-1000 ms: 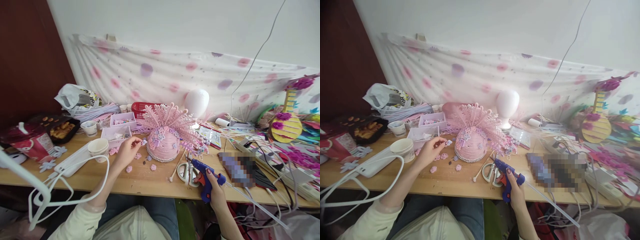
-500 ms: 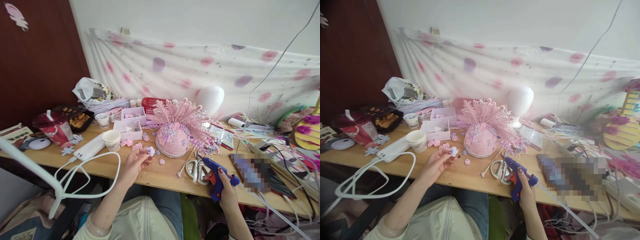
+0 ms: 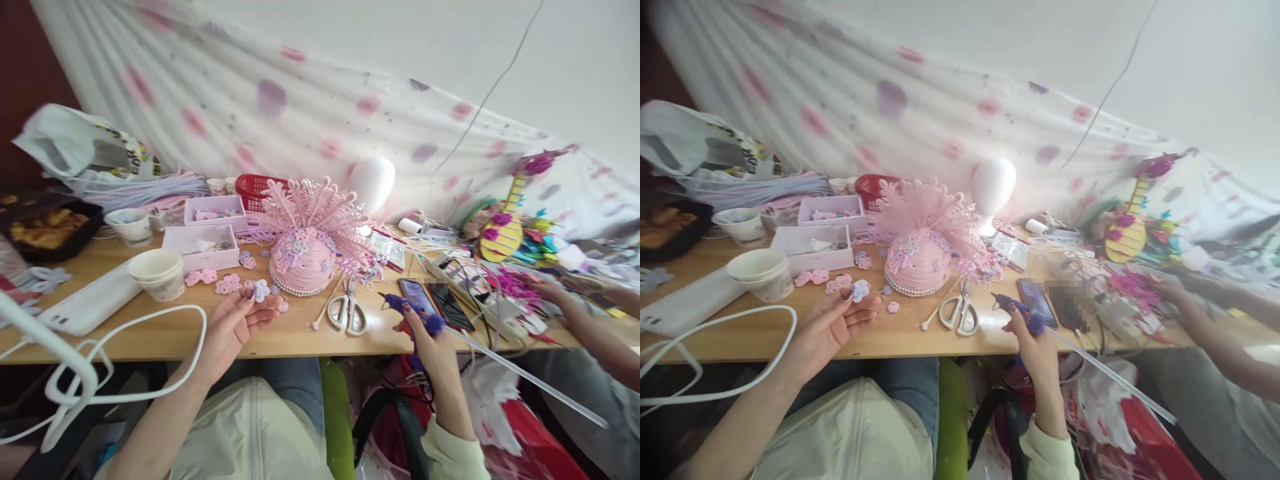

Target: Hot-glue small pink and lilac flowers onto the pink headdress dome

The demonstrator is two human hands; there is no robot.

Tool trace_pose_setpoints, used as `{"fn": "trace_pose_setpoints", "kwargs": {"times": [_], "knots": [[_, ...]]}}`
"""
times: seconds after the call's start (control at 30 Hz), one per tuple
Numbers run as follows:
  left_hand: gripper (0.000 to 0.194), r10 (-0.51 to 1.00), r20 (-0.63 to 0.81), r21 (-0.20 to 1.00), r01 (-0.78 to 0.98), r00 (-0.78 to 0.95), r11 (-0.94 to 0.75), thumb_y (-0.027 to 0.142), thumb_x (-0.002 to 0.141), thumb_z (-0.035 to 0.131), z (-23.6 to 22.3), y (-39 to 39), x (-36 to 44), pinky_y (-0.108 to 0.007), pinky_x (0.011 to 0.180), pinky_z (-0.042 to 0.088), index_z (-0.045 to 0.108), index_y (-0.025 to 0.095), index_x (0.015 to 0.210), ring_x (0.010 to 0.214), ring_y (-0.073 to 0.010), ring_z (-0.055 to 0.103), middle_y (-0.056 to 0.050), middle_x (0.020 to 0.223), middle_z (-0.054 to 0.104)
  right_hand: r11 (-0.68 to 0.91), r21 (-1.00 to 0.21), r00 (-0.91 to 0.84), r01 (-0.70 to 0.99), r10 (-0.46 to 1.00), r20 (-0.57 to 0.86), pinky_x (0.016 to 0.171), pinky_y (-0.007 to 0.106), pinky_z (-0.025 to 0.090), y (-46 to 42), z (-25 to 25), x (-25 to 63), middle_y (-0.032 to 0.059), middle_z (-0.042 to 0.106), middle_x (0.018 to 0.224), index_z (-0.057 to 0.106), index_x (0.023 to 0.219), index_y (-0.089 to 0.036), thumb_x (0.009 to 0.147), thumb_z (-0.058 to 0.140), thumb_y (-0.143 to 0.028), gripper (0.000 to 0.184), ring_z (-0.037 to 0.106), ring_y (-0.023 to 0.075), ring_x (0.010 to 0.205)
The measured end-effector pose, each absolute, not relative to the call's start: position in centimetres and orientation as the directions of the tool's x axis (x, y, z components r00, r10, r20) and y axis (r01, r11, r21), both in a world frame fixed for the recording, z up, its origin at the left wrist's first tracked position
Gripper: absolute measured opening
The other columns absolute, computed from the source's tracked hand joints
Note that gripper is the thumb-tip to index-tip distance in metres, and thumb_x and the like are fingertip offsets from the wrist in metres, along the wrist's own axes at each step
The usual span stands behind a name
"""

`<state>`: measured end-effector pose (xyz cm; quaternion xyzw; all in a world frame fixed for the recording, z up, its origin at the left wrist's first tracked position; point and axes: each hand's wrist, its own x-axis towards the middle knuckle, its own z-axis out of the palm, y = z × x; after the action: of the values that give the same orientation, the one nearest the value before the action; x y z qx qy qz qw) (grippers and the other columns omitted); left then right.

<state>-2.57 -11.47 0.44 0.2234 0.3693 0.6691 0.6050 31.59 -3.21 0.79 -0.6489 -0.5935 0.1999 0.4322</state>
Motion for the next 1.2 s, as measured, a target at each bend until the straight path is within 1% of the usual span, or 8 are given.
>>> {"fn": "trace_pose_setpoints", "kwargs": {"times": [0.27,0.43,0.53,0.6,0.73,0.83,1.0,1.2], "knots": [[0.048,0.973,-0.205,0.784,-0.613,-0.109,0.096,0.041,0.055,0.095,0.0,-12.2,-2.0,-0.028,0.070,0.059,0.065,0.020,0.086,0.071,-0.0191,0.073,-0.004,0.079,0.078,-0.194,-0.619,0.377,0.761,0.909,0.178,0.073,0.040,0.046,1.5,1.2,29.8,0.0133,0.071,0.063,0.066,0.058,-0.023,0.085,0.051,-0.066,0.053,0.069,0.0328,0.073],[0.037,0.981,-0.189,0.763,-0.636,-0.053,0.113,0.038,0.069,0.088,0.4,-12.2,-1.5,-0.030,0.076,0.059,0.064,0.019,0.090,0.076,-0.0198,0.075,-0.007,0.087,0.080,-0.261,-0.514,0.393,0.817,0.905,0.165,0.076,0.045,0.047,0.9,2.2,29.7,0.0203,0.072,0.071,0.069,0.067,-0.019,0.081,0.061,-0.063,0.047,0.070,0.0394,0.083],[0.031,0.978,-0.198,0.741,-0.662,-0.061,0.108,0.031,0.073,0.086,0.8,-12.3,-1.1,-0.028,0.075,0.059,0.064,0.017,0.091,0.076,-0.0183,0.074,-0.008,0.091,0.080,-0.359,-0.326,0.424,0.874,0.892,0.155,0.072,0.044,0.047,-3.6,3.5,30.4,0.0238,0.074,0.088,0.070,0.083,-0.015,0.083,0.058,-0.063,0.050,0.069,0.0401,0.085],[0.029,0.975,-0.212,0.717,-0.689,-0.066,0.109,0.028,0.074,0.084,1.1,-12.5,-0.7,-0.028,0.076,0.060,0.064,0.017,0.092,0.076,-0.0182,0.075,-0.010,0.094,0.080,-0.252,-0.419,0.326,0.872,0.939,0.114,0.067,0.040,0.045,-7.0,4.4,29.6,0.0157,0.074,0.082,0.068,0.080,-0.019,0.087,0.053,-0.062,0.046,0.068,0.0337,0.077],[0.025,0.971,-0.239,0.675,-0.722,-0.022,0.149,0.024,0.075,0.083,1.6,-13.0,0.3,-0.029,0.078,0.060,0.065,0.016,0.091,0.078,-0.0190,0.075,-0.010,0.094,0.080,0.241,-0.714,-0.031,0.658,0.955,0.295,0.065,0.032,0.044,-10.8,4.4,23.5,0.0075,0.070,0.080,0.063,0.087,-0.021,0.096,0.042,-0.059,0.044,0.065,0.0235,0.074],[0.027,0.973,-0.228,0.681,-0.710,0.024,0.177,0.027,0.075,0.084,1.9,-13.6,0.9,-0.028,0.074,0.059,0.066,0.016,0.092,0.077,-0.0185,0.074,-0.010,0.092,0.080,0.454,-0.772,-0.293,0.446,0.888,0.353,0.068,0.028,0.044,-10.9,3.1,18.4,0.0045,0.068,0.089,0.060,0.102,-0.021,0.103,0.039,-0.047,0.033,0.063,0.0184,0.078],[0.040,0.971,-0.229,0.725,-0.652,0.072,0.220,0.039,0.070,0.088,1.8,-14.4,1.2,-0.021,0.059,0.050,0.065,0.017,0.093,0.064,-0.0118,0.067,-0.007,0.092,0.078,0.540,-0.728,-0.353,0.423,0.838,0.417,0.057,0.027,0.031,-10.3,1.8,16.7,-0.0040,0.047,0.063,0.041,0.072,-0.023,0.104,0.040,-0.037,0.035,0.044,0.0132,0.059],[0.045,0.967,-0.237,0.823,-0.510,0.096,0.253,0.047,0.066,0.089,1.4,-14.5,1.2,-0.019,0.055,0.043,0.064,0.017,0.088,0.061,-0.0112,0.064,-0.001,0.072,0.072,0.490,-0.803,-0.390,0.339,0.850,0.354,0.052,0.025,0.026,-10.4,1.6,18.7,-0.0059,0.036,0.058,0.035,0.064,-0.023,0.100,0.047,-0.039,0.041,0.034,0.0111,0.055]]}}
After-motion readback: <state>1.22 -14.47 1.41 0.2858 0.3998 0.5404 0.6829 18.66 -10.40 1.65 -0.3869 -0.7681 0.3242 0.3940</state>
